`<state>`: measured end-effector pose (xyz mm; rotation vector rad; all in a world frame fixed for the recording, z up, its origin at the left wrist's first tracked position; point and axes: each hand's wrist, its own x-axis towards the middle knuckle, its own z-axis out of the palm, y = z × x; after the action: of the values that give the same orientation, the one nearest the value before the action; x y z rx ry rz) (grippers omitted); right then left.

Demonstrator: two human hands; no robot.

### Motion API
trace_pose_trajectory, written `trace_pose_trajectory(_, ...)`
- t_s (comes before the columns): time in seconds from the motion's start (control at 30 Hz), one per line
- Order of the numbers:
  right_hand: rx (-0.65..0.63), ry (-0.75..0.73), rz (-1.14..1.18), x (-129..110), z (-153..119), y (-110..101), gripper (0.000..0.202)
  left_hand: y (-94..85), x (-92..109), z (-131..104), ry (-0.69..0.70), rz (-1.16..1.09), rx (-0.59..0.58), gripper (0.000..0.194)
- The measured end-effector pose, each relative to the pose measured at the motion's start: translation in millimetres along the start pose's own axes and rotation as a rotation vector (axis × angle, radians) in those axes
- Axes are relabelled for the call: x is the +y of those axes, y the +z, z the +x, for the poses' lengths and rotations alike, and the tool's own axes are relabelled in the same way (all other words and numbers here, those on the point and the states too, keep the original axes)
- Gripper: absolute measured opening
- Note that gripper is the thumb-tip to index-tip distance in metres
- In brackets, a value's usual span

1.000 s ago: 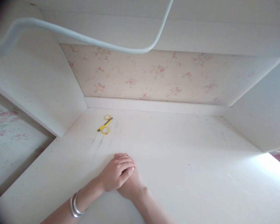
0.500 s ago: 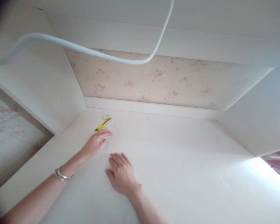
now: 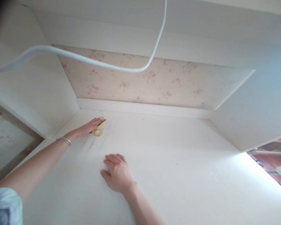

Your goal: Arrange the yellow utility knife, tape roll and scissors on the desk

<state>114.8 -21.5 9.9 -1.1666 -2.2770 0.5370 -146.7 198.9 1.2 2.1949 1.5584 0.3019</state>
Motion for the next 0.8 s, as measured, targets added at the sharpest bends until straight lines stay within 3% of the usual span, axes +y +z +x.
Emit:
trace_pose_trajectory(0.17, -0.001, -0.006, -0.005, 1.0, 0.0, 0.3, 0.032, 6.0, 11.0, -3.7, 0.023, -0.038, 0.046, 0.070)
trace_pose_trajectory(0.37, 0.016, -0.022, -0.009, 1.1, -1.6, 3.0, 0.029, 23.3, 46.7, -23.7, -0.052, -0.049, 0.147, 0.065)
trace_pose_trajectory(0.47, 0.066, -0.013, 0.021, 0.5, -1.9, 1.3, 0.025, 43.8, 71.4, -43.2, -0.071, -0.043, 0.184, 0.064)
trace_pose_trajectory(0.57, 0.199, 0.095, 0.018, 5.7, -1.7, -7.2, 0.024, 73.8, 101.9, -68.9, -0.085, -0.028, 0.205, 0.065)
trace_pose_trajectory(0.7, 0.421, 0.291, 0.023, 25.9, -4.7, -24.0, 0.025, 112.7, 150.5, -101.7, -0.161, 0.010, 0.232, 0.067)
trace_pose_trajectory(0.8, 0.457, 0.376, 0.053, 44.1, -13.2, -32.6, 0.024, 131.8, 184.8, -117.6, -0.159, -0.001, 0.195, 0.066)
